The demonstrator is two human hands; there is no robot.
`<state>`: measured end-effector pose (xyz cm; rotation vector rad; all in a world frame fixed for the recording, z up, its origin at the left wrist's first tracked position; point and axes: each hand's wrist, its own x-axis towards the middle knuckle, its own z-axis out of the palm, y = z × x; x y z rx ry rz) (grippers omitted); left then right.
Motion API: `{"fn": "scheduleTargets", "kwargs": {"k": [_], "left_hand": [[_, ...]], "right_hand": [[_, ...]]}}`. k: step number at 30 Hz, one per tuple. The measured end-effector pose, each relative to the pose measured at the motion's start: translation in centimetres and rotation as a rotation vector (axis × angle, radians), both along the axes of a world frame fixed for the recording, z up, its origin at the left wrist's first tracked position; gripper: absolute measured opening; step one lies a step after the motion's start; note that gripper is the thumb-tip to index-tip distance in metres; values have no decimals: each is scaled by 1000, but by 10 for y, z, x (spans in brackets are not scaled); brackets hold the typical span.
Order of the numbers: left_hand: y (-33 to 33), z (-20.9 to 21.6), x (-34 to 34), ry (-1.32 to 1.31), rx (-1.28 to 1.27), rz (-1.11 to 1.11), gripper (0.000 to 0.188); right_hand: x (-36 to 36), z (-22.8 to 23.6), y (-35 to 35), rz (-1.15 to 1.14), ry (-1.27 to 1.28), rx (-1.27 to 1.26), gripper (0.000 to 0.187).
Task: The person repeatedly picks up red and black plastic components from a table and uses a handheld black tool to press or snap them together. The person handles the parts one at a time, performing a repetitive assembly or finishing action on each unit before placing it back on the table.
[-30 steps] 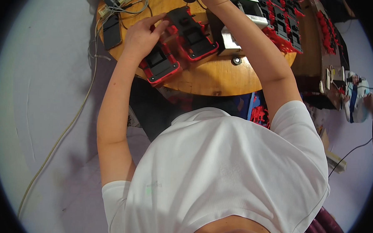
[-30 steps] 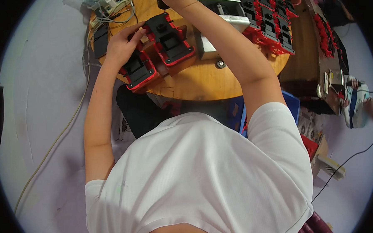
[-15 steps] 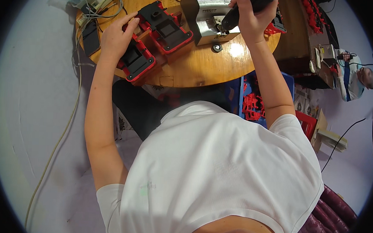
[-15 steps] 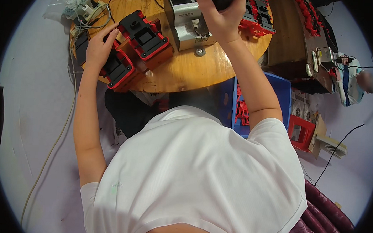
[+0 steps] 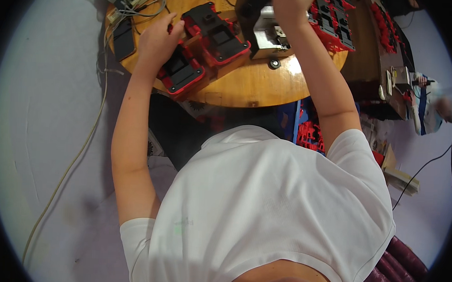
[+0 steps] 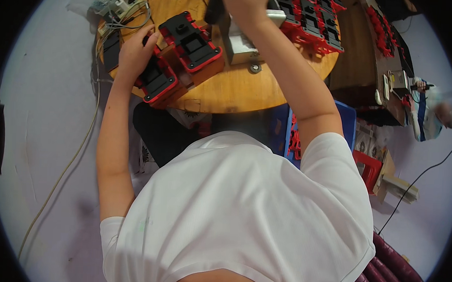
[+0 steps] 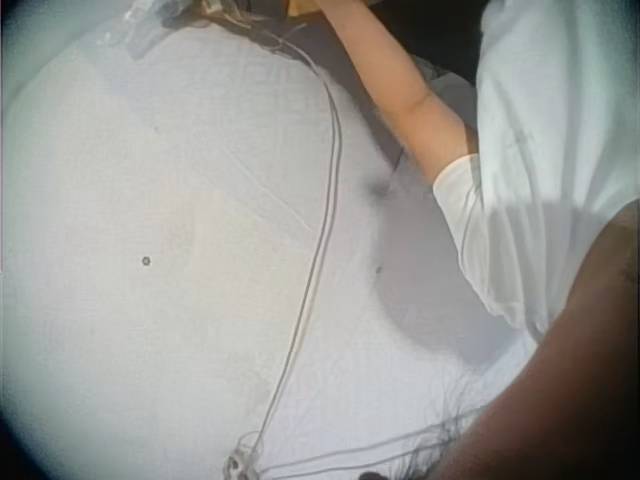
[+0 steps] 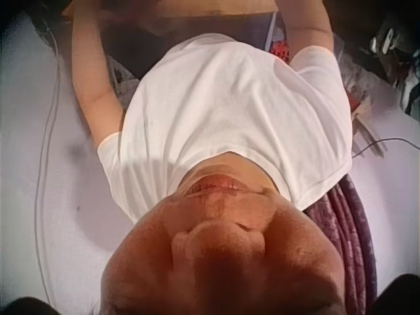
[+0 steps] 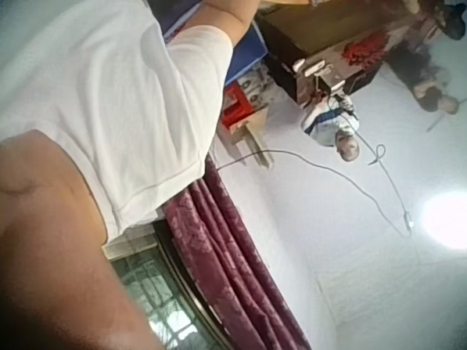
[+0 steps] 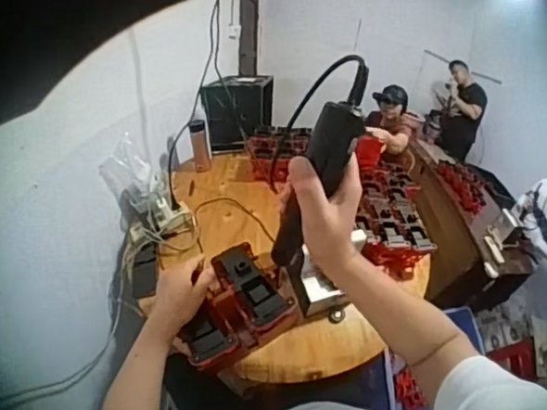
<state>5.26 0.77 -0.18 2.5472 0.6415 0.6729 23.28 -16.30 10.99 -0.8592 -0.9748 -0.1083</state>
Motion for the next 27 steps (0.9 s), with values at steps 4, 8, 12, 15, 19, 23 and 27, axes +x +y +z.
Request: {"fn": "scheduleTargets", "kwargs": {"k": [4, 8, 12, 15, 19, 23, 27], "left_hand": [[-3, 8, 1, 59, 26, -1, 45], [-9, 13, 2, 37, -14, 22, 46], [-11, 15, 1, 63, -33, 34, 47], [-11, 14, 1, 85, -46, 27, 48], [-7, 9, 2, 87, -28, 23, 48], [-6, 8, 2, 67, -25, 15, 48], [-5, 8, 4, 34, -54, 9, 42]], "right_hand": [[-20, -6, 70, 87, -68, 177, 28], [-30, -16, 96, 93, -87, 83, 26], [-32, -18, 101, 130, -104, 20, 25], [-31, -21, 107, 129, -119, -2, 26], [-41, -20, 113, 124, -163, -54, 27], [-39, -21, 116, 40, -216, -69, 30], [-24, -27, 103, 127, -131, 72, 28]]}}
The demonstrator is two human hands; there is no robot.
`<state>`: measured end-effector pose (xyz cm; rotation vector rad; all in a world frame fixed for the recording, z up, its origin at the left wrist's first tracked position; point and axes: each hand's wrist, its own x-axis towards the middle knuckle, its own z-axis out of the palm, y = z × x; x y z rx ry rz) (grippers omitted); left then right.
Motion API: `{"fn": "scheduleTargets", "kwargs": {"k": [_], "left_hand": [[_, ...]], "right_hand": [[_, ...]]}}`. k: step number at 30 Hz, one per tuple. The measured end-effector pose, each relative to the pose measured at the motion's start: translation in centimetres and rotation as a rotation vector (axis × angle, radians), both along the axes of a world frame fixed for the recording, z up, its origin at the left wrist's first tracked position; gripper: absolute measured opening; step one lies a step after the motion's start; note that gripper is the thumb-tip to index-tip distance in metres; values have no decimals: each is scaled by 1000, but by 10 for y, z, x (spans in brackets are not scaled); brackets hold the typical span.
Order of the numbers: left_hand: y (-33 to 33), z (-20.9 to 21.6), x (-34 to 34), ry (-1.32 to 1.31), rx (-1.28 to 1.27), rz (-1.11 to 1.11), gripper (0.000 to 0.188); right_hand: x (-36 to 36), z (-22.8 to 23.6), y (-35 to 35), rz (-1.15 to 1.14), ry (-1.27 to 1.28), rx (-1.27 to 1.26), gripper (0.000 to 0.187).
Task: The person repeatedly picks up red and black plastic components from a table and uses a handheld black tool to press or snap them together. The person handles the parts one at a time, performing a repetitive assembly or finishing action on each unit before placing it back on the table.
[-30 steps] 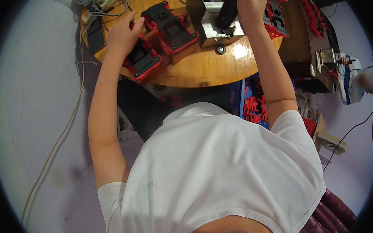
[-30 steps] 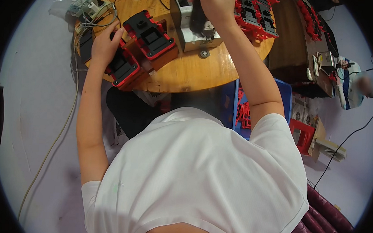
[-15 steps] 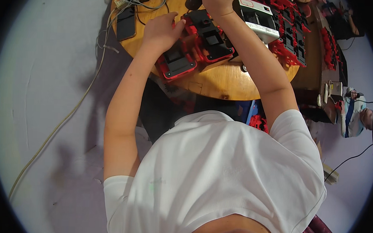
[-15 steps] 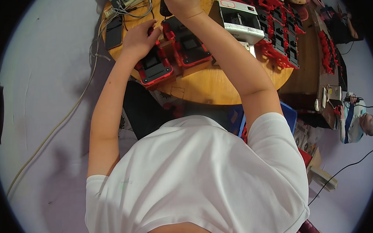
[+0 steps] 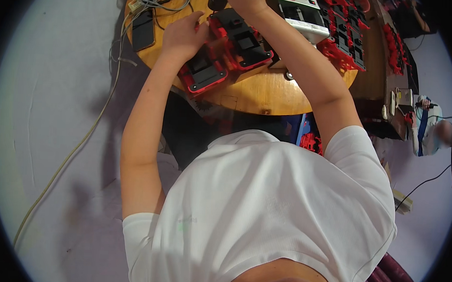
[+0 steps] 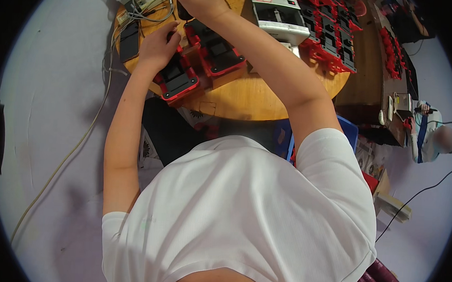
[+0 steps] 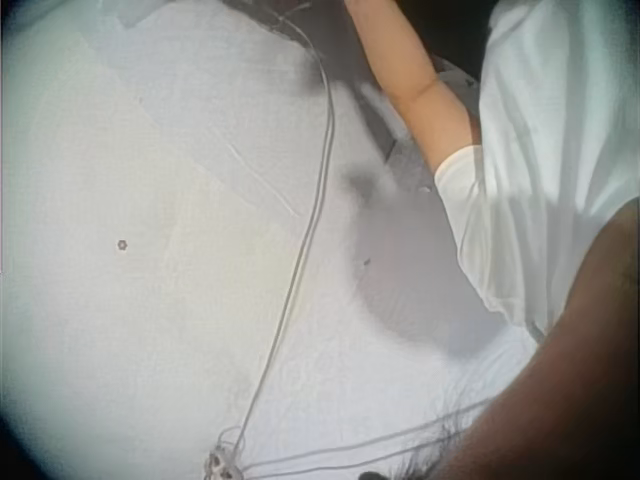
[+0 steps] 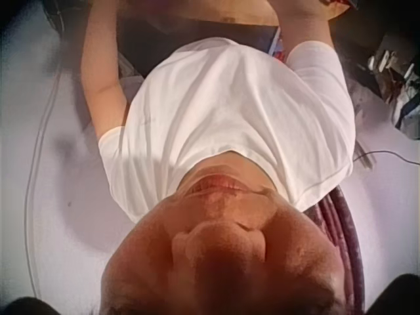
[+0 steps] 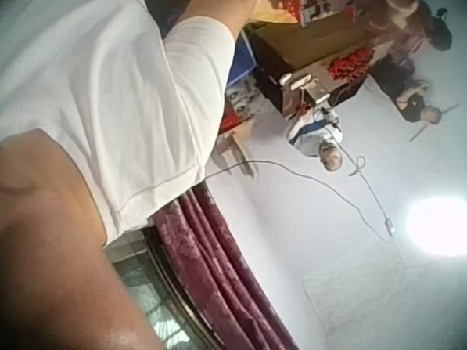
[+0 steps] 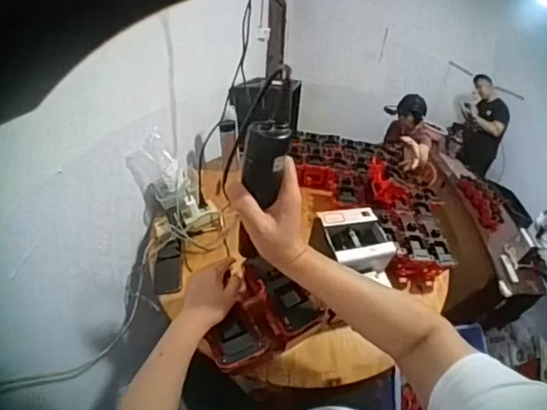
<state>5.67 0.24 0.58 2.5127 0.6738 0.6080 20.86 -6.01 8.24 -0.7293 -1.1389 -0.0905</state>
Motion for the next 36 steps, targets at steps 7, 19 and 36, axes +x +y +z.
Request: {"fn": "scheduleTargets", "kwargs": {"k": [7, 19, 36], "left_hand": [[4, 3, -4, 36, -68, -57, 39], [7, -5, -2, 0, -22, -56, 39], [7, -17, -37, 62, 103, 44, 98]], "right_hand": [[19, 48, -142, -211, 65, -430, 28], [37, -22, -184, -408, 62, -227, 35], [-24, 30, -23, 16, 91, 6, 27]]}}
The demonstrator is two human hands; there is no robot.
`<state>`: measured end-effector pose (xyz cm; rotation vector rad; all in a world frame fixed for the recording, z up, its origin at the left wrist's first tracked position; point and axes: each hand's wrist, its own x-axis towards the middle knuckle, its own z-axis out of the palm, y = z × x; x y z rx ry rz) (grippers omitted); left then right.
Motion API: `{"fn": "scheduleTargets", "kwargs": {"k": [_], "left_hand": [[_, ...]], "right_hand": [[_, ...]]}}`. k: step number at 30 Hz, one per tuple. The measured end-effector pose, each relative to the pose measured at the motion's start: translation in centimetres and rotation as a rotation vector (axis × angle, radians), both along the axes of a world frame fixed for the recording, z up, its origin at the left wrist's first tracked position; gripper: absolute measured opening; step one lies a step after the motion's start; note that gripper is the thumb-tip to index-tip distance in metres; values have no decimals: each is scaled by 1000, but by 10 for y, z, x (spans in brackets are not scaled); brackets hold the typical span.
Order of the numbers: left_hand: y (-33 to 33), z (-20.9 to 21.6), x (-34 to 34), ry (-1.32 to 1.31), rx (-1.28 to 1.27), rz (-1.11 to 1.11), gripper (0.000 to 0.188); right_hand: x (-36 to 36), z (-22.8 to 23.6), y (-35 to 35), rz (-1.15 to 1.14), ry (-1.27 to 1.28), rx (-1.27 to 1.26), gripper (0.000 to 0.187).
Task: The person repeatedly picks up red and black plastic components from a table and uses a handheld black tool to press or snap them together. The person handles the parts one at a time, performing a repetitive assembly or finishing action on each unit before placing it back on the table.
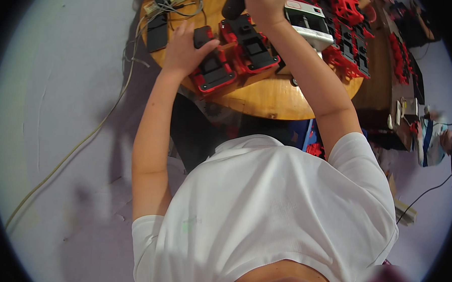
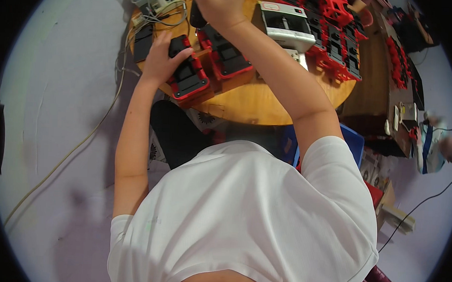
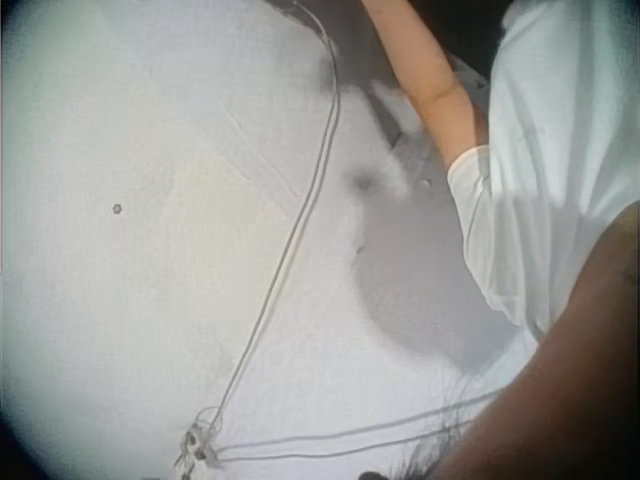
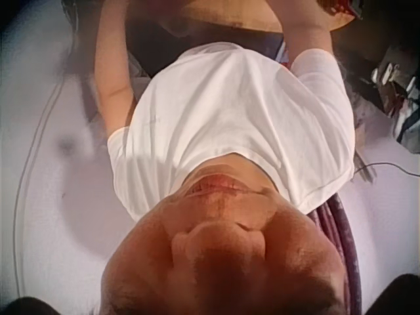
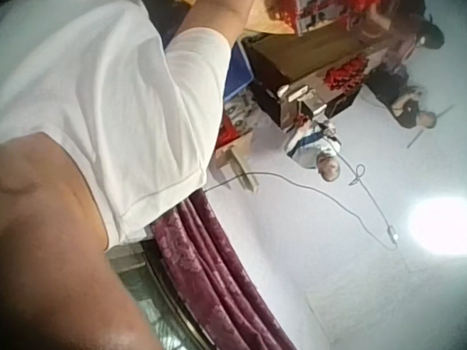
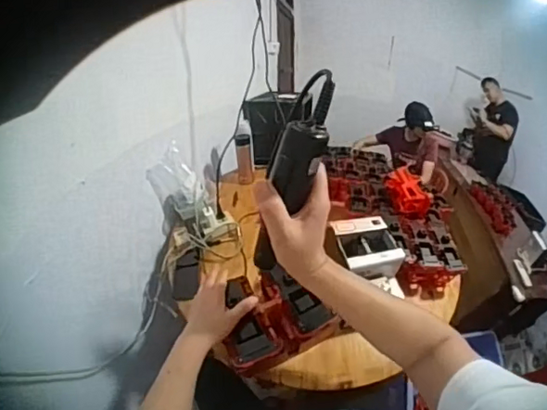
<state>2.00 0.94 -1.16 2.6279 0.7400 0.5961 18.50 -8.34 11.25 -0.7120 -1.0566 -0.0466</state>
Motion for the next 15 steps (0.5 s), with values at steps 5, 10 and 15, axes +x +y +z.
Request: {"fn": "scheduleTargets", "kwargs": {"k": [5, 10, 15], "left_hand": [[-9, 11, 0, 63, -51, 42, 97], [-13, 22, -1, 125, -111, 52, 97], [-12, 11, 0, 19, -35, 52, 92]], "right_hand": [[-16, -10, 33, 29, -61, -37, 26], [-16, -17, 35, -35, -88, -119, 26], [-20, -17, 39, -40, -107, -94, 27]]}}
